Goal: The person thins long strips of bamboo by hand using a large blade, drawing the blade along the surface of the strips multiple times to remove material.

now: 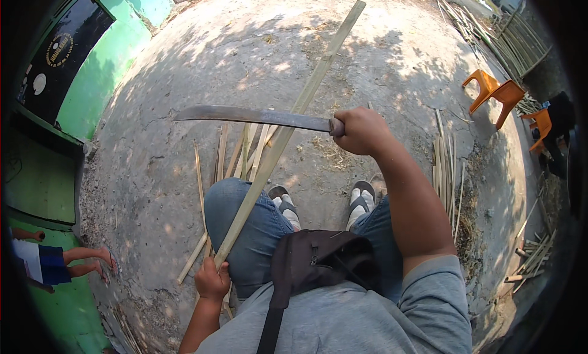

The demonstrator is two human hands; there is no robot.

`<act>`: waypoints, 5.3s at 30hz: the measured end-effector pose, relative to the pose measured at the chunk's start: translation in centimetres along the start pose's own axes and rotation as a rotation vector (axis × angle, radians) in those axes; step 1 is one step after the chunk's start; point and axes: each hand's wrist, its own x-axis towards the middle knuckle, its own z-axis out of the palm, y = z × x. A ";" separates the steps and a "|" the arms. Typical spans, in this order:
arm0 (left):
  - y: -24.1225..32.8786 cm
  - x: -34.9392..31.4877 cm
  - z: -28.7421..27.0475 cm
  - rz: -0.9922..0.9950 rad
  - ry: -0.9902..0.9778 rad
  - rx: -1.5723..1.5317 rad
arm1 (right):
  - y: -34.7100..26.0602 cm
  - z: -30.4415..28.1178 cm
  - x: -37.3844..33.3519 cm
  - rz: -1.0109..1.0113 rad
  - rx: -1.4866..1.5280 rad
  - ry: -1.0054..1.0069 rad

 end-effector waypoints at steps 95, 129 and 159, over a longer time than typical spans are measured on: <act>1.8 -0.2 -1.3 -0.067 0.014 -0.034 | -4.7 3.7 -1.9 -0.111 -0.023 0.042; 0.5 -0.2 -0.7 -0.056 0.007 -0.080 | -3.2 -0.7 -2.2 -0.156 -0.011 -0.118; 0.4 0.3 -1.6 -0.048 -0.048 -0.057 | 1.3 0.7 -0.2 0.092 0.337 -0.045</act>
